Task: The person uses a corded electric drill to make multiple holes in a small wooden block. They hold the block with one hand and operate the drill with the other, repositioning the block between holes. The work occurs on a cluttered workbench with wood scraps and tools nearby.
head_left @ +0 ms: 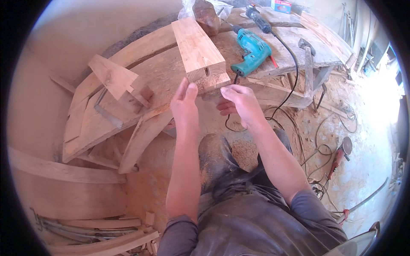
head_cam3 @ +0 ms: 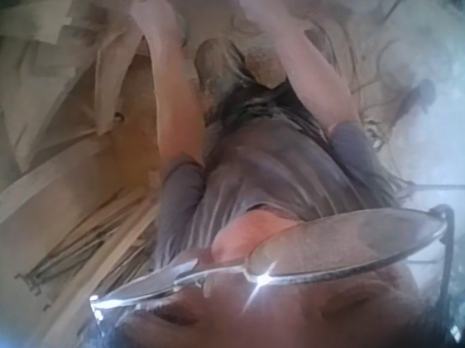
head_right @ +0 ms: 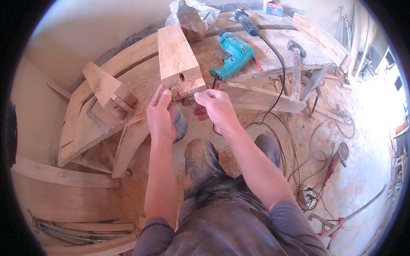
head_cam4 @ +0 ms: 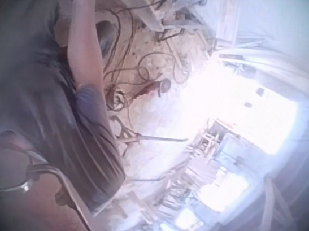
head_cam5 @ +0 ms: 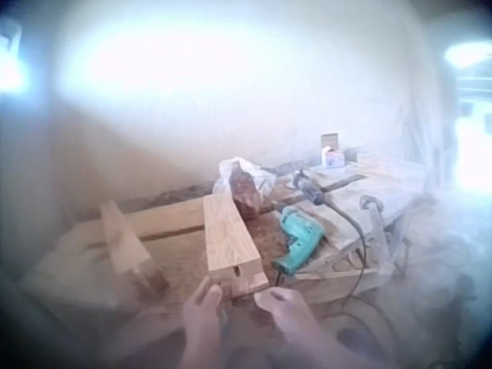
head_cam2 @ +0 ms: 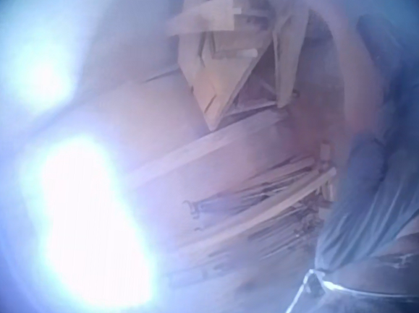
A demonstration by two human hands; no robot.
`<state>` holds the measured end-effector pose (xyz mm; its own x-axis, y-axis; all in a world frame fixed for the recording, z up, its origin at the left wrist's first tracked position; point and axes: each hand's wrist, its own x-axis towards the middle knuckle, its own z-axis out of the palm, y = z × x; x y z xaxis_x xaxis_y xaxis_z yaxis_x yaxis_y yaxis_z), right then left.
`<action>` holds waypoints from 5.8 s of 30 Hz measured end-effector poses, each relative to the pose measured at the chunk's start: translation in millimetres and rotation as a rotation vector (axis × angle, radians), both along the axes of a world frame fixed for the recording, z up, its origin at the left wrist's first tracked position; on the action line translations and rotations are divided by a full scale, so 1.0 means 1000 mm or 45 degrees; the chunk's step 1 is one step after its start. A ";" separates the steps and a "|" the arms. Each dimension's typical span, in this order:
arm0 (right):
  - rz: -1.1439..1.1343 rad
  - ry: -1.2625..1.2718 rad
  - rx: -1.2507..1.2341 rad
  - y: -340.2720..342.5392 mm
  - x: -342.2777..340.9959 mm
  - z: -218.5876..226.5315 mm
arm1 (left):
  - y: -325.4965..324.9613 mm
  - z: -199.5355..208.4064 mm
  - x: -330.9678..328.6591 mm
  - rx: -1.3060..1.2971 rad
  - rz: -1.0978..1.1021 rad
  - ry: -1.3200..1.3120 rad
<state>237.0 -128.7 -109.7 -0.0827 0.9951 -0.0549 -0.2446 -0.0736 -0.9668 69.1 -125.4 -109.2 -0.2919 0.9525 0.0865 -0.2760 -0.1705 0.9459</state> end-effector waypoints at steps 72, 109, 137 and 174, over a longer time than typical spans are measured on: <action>-1.069 -0.506 0.183 0.021 0.056 0.001 | 0.154 0.107 0.021 -0.218 -0.085 2.008; -0.541 -0.288 -0.010 -0.235 0.078 -0.121 | 0.230 0.109 0.017 -0.330 0.082 2.019; -0.252 -0.161 0.043 -0.204 0.032 -0.136 | 0.196 0.117 0.026 -0.308 0.048 2.077; -0.362 -0.804 -0.057 -0.226 0.052 0.069 | 0.205 0.109 0.016 -0.243 0.045 2.085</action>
<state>289.4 -354.5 -40.7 0.2419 0.9691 -0.0484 0.3482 -0.1333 -0.9279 85.5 79.6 0.1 -0.0346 0.9802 0.1951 0.9762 -0.0086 0.2166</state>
